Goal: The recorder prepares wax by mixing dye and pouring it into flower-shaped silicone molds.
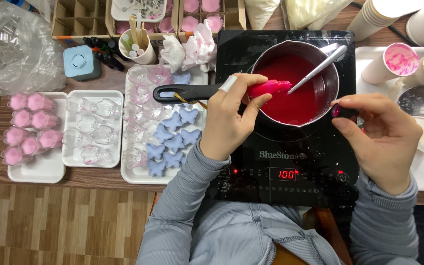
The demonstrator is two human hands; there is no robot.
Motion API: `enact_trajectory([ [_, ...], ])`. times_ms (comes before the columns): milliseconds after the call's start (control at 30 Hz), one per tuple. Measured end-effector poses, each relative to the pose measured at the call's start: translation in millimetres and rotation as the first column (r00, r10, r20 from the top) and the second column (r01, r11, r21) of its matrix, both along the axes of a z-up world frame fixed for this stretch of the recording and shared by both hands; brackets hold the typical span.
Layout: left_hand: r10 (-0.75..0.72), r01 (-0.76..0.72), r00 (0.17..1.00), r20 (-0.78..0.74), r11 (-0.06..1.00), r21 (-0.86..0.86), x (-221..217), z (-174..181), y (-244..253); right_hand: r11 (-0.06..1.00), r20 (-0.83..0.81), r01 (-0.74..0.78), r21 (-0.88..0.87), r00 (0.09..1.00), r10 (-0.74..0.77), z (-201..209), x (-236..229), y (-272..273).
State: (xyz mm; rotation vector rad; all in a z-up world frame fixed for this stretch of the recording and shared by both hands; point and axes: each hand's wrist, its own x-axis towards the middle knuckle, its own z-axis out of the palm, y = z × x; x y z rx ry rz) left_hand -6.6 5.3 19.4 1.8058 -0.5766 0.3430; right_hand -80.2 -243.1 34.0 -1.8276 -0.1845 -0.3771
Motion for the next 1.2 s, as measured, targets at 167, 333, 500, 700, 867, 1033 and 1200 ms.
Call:
enact_trajectory([
  [167,0.005,-0.006,1.000,-0.019,0.998,-0.055,-3,1,2,0.996,-0.016,-0.001,-0.088,1.000,0.000,16,15,7],
  [333,-0.054,0.046,0.996,-0.070,0.993,-0.111,-5,1,3,0.979,-0.032,-0.046,-0.201,0.999,0.040,27,34,18],
  [500,-0.083,0.069,0.991,-0.110,0.990,-0.121,-4,4,2,0.957,-0.030,-0.153,-0.246,0.988,0.150,23,42,19],
  [700,-0.143,0.131,0.986,-0.085,0.983,-0.131,-4,4,2,0.917,0.006,-0.141,-0.374,0.988,0.155,52,48,38],
  [867,-0.186,0.157,0.968,-0.167,0.973,-0.170,-2,4,4,0.798,0.065,-0.130,-0.588,0.976,0.207,53,55,26],
  [1033,-0.219,0.185,0.965,-0.144,0.958,-0.219,-4,2,5,0.802,-0.009,-0.175,-0.571,0.978,0.207,44,55,23],
  [1200,-0.261,0.190,0.948,-0.184,0.924,-0.331,-7,-5,3,0.754,0.025,-0.138,-0.643,0.979,0.201,70,57,39],
])
